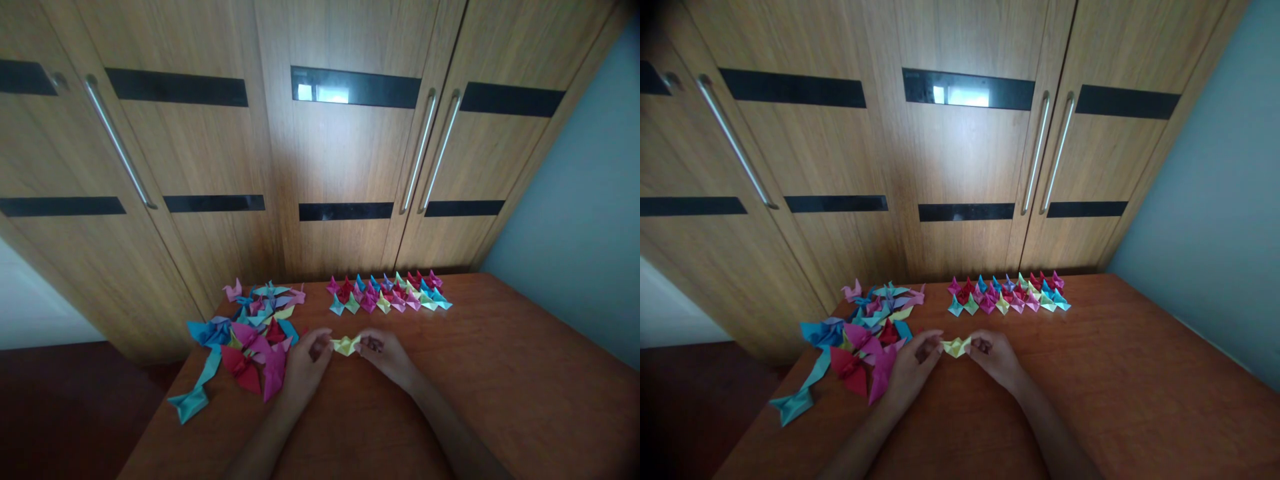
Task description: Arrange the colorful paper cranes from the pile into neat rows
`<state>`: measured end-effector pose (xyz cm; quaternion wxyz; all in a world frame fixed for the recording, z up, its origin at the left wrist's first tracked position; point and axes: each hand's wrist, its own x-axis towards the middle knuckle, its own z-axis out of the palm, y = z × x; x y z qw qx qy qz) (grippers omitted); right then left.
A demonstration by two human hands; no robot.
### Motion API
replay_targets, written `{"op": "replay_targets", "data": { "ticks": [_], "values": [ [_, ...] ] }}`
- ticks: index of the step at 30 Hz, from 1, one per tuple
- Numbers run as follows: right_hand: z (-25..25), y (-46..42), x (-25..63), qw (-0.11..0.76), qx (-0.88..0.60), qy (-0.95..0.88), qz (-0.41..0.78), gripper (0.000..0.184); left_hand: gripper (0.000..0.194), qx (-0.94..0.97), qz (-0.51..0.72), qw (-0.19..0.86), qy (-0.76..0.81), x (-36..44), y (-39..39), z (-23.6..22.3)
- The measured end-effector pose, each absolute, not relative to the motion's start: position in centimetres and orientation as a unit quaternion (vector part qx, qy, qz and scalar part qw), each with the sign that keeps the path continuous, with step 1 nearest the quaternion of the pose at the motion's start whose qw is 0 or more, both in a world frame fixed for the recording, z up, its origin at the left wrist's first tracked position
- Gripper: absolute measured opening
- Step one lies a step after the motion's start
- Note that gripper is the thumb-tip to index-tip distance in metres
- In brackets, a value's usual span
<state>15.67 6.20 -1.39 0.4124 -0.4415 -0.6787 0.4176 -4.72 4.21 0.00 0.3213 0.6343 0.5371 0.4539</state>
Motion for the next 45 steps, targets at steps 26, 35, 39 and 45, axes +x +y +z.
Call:
{"op": "replay_targets", "data": {
  "ticks": [26,35,39,45],
  "values": [
    [1.5,6.1,20.4,0.545,-0.506,-0.6,0.293,0.029,0.026,0.549,0.463,0.514,0.469,-2.7,3.0,-0.9],
    [1.2,9.9,37.0,0.512,-0.727,-0.455,0.038,0.045,0.028,0.594,0.42,0.492,0.478,-2.6,2.8,-0.8],
    [-1.5,10.8,41.7,0.35,-0.813,-0.466,-0.016,0.045,0.029,0.605,0.41,0.486,0.479,-2.7,2.8,-0.8],
    [-3.5,12.2,41.7,0.177,-0.877,-0.444,0.043,0.05,0.028,0.622,0.393,0.478,0.48,-2.8,2.8,-1.1]
  ]
}}
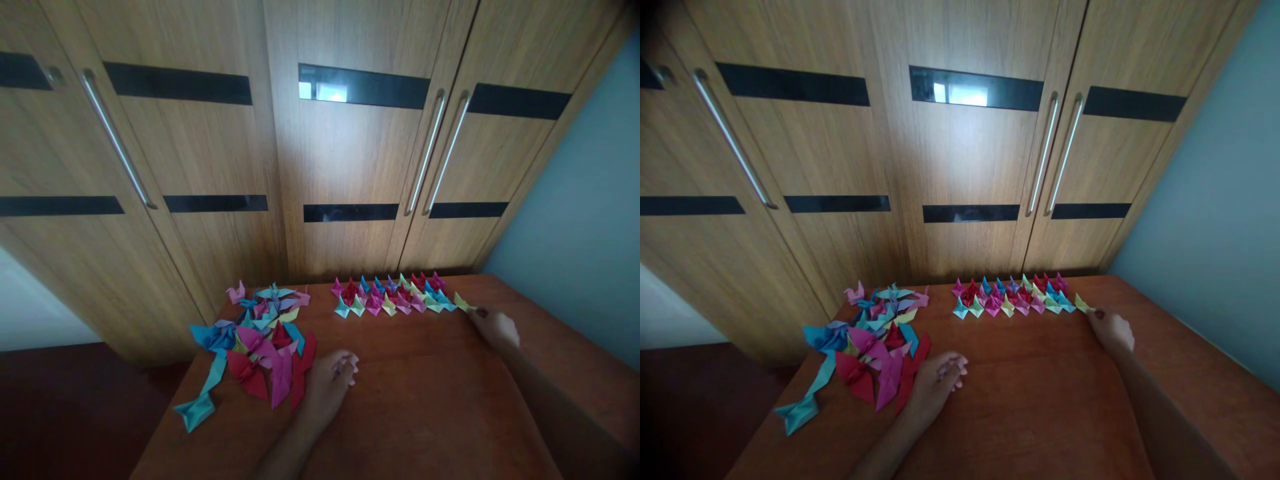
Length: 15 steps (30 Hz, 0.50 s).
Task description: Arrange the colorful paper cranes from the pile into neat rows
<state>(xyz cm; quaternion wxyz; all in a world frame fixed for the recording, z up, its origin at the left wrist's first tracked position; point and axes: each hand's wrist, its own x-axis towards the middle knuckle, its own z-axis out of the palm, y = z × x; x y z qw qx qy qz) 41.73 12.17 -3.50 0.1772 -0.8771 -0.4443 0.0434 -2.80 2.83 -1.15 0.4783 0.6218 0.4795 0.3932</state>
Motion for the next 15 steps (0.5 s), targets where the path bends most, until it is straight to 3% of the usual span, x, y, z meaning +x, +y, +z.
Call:
{"op": "replay_targets", "data": {
  "ticks": [15],
  "values": [
    [-3.4,14.0,40.7,0.134,-0.88,-0.455,0.041,0.051,0.025,0.613,0.396,0.496,0.471,-2.9,2.7,-0.9]
  ]
}}
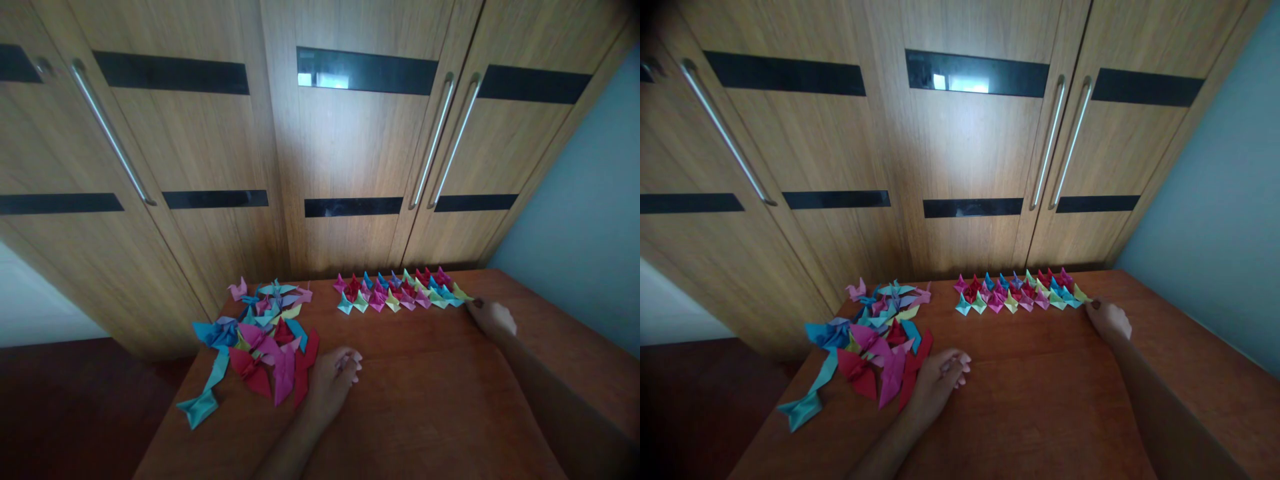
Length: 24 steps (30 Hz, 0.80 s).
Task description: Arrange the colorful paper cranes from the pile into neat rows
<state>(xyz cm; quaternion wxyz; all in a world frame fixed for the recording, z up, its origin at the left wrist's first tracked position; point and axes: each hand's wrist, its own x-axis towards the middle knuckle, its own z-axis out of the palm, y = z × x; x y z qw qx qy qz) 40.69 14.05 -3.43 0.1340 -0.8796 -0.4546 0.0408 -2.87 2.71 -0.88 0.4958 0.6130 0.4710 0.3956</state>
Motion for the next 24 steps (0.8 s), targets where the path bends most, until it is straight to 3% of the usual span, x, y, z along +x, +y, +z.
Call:
{"op": "replay_targets", "data": {
  "ticks": [9,15,20,24],
  "values": [
    [-4.2,13.7,41.0,0.172,-0.869,-0.462,0.031,0.048,0.026,0.619,0.391,0.49,0.473,-2.9,2.9,-1.3],
    [-3.9,12.6,40.4,0.258,-0.862,-0.435,0.008,0.04,0.025,0.625,0.389,0.483,0.473,-2.9,2.8,-1.1],
    [-3.4,10.5,37.6,0.388,-0.856,-0.343,-0.007,0.038,0.03,0.63,0.385,0.477,0.476,-2.9,2.7,-1.0],
    [-3.6,8.2,32.6,0.424,-0.805,-0.409,0.073,0.038,0.031,0.643,0.375,0.467,0.477,-2.8,2.7,-0.9]
  ]
}}
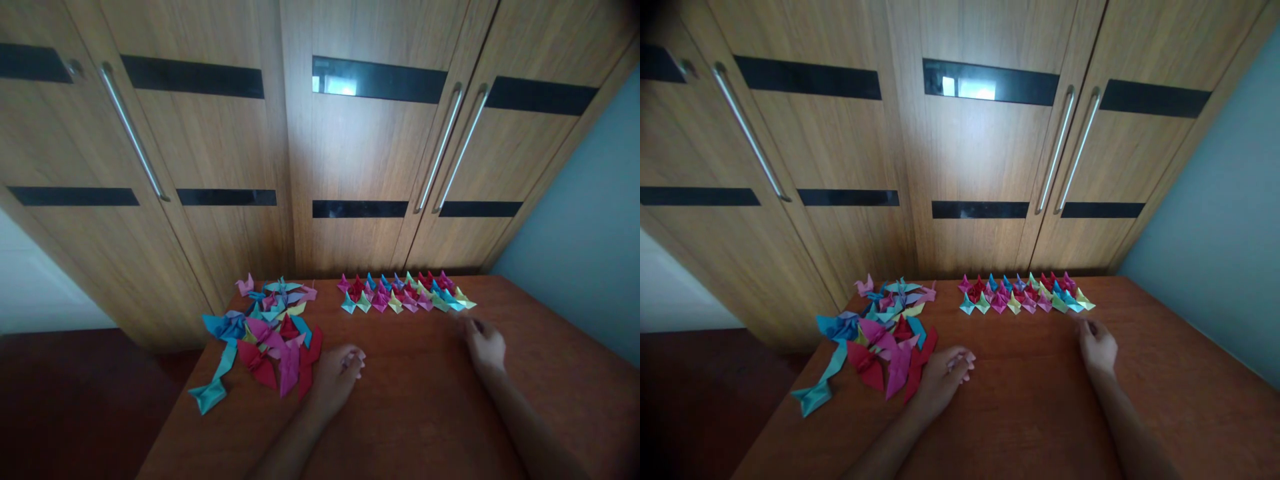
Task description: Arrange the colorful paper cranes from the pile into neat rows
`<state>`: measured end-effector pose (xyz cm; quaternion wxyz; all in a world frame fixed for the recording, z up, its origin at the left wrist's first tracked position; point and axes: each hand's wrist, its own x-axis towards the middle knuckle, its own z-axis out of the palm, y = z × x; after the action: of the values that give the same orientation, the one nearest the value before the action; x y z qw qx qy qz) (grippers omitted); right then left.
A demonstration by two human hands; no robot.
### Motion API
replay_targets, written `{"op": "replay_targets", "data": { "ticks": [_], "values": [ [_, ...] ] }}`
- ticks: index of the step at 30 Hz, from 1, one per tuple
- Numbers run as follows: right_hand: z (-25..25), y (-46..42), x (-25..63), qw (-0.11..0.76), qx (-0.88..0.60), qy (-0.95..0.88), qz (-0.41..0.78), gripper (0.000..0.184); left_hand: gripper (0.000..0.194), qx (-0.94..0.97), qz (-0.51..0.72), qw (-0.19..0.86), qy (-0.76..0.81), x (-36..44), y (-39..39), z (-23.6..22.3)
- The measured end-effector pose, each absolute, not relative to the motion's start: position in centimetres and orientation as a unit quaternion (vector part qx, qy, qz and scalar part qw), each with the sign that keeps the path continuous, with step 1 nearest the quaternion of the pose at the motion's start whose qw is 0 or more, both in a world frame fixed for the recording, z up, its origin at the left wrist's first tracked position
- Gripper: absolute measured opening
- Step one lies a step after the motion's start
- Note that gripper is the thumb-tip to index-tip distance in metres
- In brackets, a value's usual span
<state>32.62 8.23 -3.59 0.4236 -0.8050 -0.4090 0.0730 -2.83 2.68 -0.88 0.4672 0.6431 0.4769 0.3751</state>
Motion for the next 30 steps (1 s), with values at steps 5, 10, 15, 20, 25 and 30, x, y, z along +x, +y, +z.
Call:
{"op": "replay_targets", "data": {
  "ticks": [5,10,15,20,25,30],
  "values": [
    [-3.3,7.0,25.6,0.416,-0.69,-0.562,0.183,0.043,0.029,0.666,0.375,0.443,0.468,-2.8,2.5,-0.9],
    [-2.7,7.7,20.2,0.399,-0.675,-0.595,0.177,0.038,0.027,0.658,0.388,0.442,0.471,-2.7,2.5,-1.1],
    [-2.6,7.7,17.0,0.328,-0.671,-0.65,0.143,0.029,0.023,0.682,0.395,0.38,0.484,-3.5,2.6,0.1],
    [-2.9,7.4,17.1,0.35,-0.637,-0.671,0.146,0.03,0.025,0.768,0.344,0.194,0.504,-6.4,3.6,3.4],
    [-2.7,7.4,17.6,0.361,-0.623,-0.675,0.158,0.03,0.027,0.845,0.152,0.016,0.512,-10.1,5.8,6.8],
    [-2.7,7.3,17.5,0.359,-0.626,-0.674,0.16,0.03,0.026,0.855,0.059,0.013,0.514,-13.2,8.8,8.1]
  ]
}}
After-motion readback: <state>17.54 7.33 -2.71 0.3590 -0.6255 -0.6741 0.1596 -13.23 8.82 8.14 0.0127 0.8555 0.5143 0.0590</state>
